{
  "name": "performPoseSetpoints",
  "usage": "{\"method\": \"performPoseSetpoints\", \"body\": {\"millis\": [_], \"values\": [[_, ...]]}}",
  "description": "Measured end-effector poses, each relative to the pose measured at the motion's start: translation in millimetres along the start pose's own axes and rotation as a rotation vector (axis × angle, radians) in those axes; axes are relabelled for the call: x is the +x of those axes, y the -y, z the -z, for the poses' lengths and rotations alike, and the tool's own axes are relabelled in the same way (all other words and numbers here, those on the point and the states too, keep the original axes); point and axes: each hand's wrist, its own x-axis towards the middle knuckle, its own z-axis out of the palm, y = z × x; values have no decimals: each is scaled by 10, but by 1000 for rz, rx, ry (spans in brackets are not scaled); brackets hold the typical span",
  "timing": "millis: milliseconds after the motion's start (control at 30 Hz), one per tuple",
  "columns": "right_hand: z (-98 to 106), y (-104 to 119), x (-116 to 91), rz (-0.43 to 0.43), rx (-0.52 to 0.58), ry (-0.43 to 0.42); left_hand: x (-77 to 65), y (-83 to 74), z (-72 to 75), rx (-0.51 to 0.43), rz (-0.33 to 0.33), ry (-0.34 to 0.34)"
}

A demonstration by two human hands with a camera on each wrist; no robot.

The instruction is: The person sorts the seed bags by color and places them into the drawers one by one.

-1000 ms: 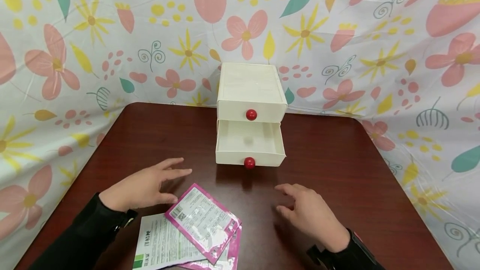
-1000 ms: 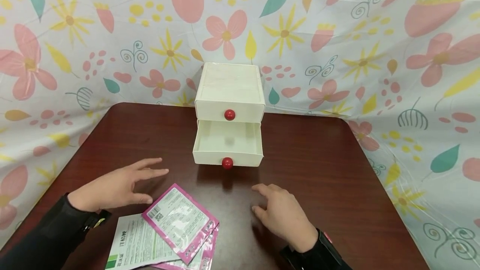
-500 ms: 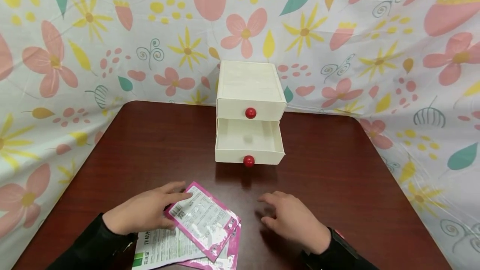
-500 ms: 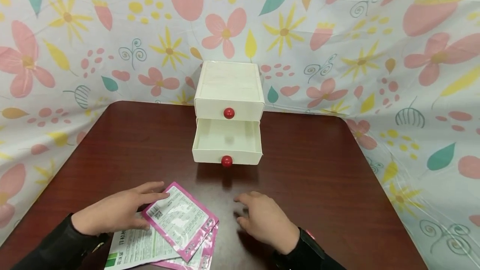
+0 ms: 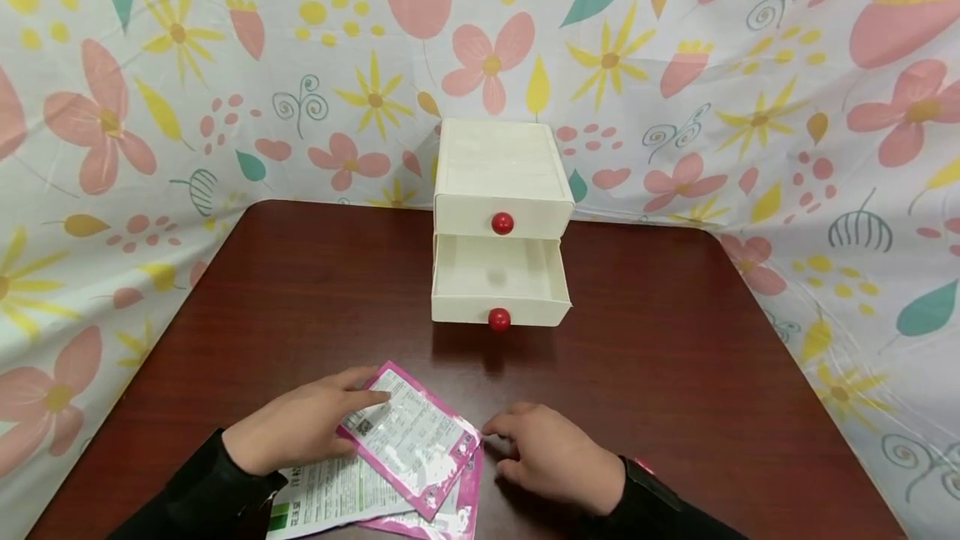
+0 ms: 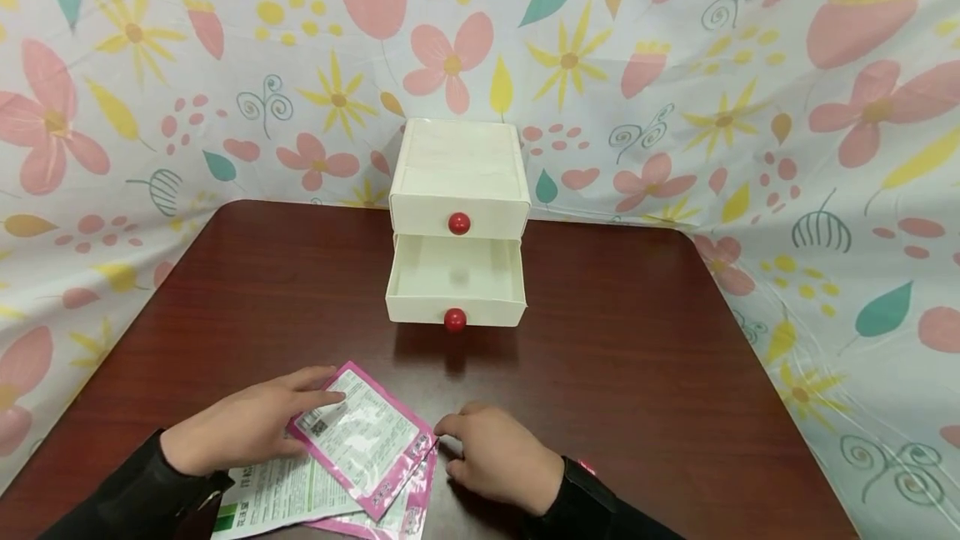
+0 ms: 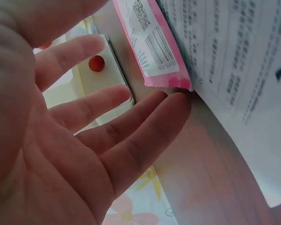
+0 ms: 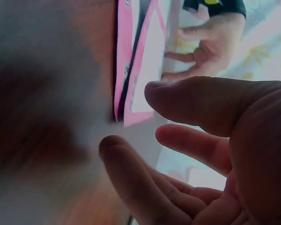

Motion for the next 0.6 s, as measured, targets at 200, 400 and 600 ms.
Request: {"method": "performPoseSetpoints", "body": {"millis": [200, 400, 600], "values": [[-80, 80, 79, 12, 5, 59, 16, -10, -36, 2, 21, 2], [-121, 119, 128, 13, -9, 60, 38, -12, -62, 17, 8, -20], [-133, 122, 149, -5, -7, 60, 61, -25, -77, 15, 20, -16]]}}
